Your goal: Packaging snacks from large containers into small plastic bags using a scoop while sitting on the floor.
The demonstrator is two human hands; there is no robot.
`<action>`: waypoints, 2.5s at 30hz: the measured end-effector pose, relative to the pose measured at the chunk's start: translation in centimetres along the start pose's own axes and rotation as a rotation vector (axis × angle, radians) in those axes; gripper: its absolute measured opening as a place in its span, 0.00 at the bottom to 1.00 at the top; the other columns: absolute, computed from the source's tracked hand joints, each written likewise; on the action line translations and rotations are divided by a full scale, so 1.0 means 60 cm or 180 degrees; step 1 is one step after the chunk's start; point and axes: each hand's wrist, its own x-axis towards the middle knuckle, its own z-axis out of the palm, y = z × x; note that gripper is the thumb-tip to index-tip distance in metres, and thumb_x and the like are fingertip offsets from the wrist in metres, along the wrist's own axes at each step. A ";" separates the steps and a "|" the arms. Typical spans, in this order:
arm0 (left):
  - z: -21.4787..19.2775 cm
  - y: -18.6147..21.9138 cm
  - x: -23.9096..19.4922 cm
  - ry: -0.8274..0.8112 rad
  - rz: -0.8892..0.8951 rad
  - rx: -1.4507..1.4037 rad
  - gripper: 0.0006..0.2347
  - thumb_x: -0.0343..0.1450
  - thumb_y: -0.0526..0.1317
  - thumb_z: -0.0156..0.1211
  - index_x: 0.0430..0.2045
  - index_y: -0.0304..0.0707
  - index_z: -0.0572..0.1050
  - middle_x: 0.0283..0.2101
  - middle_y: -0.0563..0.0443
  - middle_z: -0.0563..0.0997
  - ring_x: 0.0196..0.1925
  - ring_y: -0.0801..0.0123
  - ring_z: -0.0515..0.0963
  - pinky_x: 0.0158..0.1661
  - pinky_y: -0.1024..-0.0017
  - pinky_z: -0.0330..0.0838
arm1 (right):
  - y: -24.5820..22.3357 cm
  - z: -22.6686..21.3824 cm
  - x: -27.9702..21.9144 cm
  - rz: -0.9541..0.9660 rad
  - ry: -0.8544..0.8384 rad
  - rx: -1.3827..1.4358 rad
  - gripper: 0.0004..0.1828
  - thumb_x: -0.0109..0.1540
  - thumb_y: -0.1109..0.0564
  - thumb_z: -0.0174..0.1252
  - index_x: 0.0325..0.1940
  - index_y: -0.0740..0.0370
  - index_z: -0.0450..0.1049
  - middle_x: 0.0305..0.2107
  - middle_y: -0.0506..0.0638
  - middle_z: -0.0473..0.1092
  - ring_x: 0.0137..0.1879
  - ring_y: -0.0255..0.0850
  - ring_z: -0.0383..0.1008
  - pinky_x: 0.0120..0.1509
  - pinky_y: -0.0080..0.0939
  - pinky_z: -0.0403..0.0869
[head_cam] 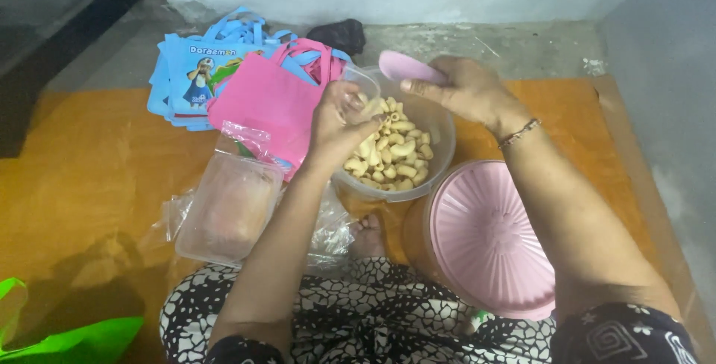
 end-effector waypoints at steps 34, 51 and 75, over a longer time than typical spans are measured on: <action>0.073 -0.045 -0.031 -0.0070 -0.0676 0.0639 0.16 0.50 0.43 0.62 0.27 0.38 0.69 0.33 0.43 0.73 0.43 0.54 0.73 0.42 0.62 0.66 | 0.173 0.220 0.136 0.0288 -0.1207 -0.0328 0.13 0.50 0.47 0.47 0.23 0.54 0.73 0.15 0.42 0.71 0.26 0.34 0.74 0.26 0.36 0.71; -0.015 0.035 -0.017 -0.0262 0.0253 0.0131 0.25 0.49 0.37 0.70 0.34 0.32 0.61 0.32 0.42 0.74 0.38 0.62 0.73 0.42 0.63 0.67 | 0.176 0.126 0.084 0.0411 -0.0816 0.1408 0.11 0.48 0.60 0.54 0.30 0.72 0.70 0.12 0.58 0.67 0.14 0.39 0.65 0.15 0.32 0.66; 0.063 -0.011 -0.017 -0.0515 -0.0172 0.1732 0.28 0.47 0.46 0.66 0.37 0.44 0.61 0.31 0.52 0.73 0.39 0.57 0.74 0.41 0.64 0.68 | 0.114 0.007 0.102 0.0366 -0.0584 -0.0805 0.13 0.50 0.51 0.50 0.34 0.54 0.75 0.17 0.48 0.69 0.28 0.41 0.70 0.28 0.37 0.64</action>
